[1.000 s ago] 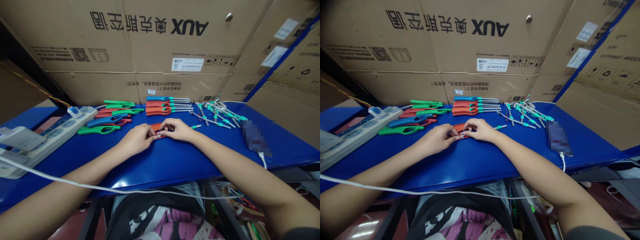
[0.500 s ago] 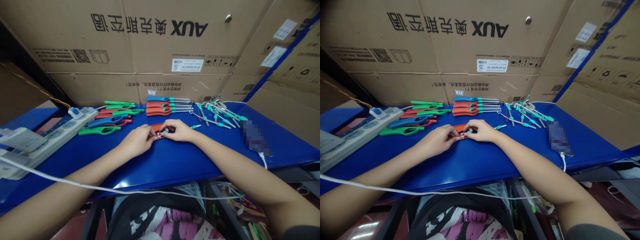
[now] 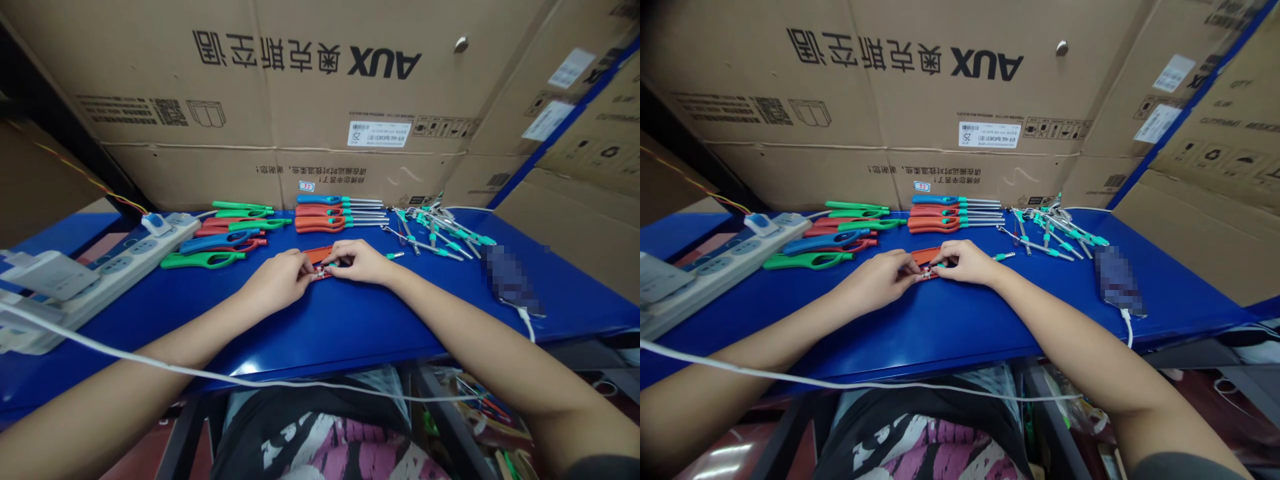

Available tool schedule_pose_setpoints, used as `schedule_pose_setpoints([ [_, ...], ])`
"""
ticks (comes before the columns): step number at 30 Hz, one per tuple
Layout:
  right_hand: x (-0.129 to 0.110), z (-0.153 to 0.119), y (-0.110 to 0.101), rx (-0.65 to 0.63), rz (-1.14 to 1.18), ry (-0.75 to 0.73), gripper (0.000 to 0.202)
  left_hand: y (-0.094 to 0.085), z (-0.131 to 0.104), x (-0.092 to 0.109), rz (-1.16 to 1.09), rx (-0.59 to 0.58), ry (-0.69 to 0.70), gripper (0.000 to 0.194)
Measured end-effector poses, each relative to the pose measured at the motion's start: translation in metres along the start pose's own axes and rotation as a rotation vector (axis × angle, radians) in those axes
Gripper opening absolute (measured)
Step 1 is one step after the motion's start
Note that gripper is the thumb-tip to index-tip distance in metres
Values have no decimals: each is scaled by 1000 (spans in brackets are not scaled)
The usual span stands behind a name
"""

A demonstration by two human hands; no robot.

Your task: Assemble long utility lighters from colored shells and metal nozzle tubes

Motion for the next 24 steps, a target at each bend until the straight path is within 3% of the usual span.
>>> schedule_pose_setpoints([
  [24, -3, 0, 1, 9, -15, -8, 18, -5, 0, 3, 19, 22, 32, 16],
])
Point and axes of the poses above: each hand's wrist, its own z-axis towards the middle knuckle, its own y-axis out of the palm, x = y × z, the point moved 3 cm from there along z, towards the middle knuckle, and after that the axes turned 12 degrees about y, right-handed, at the moved point
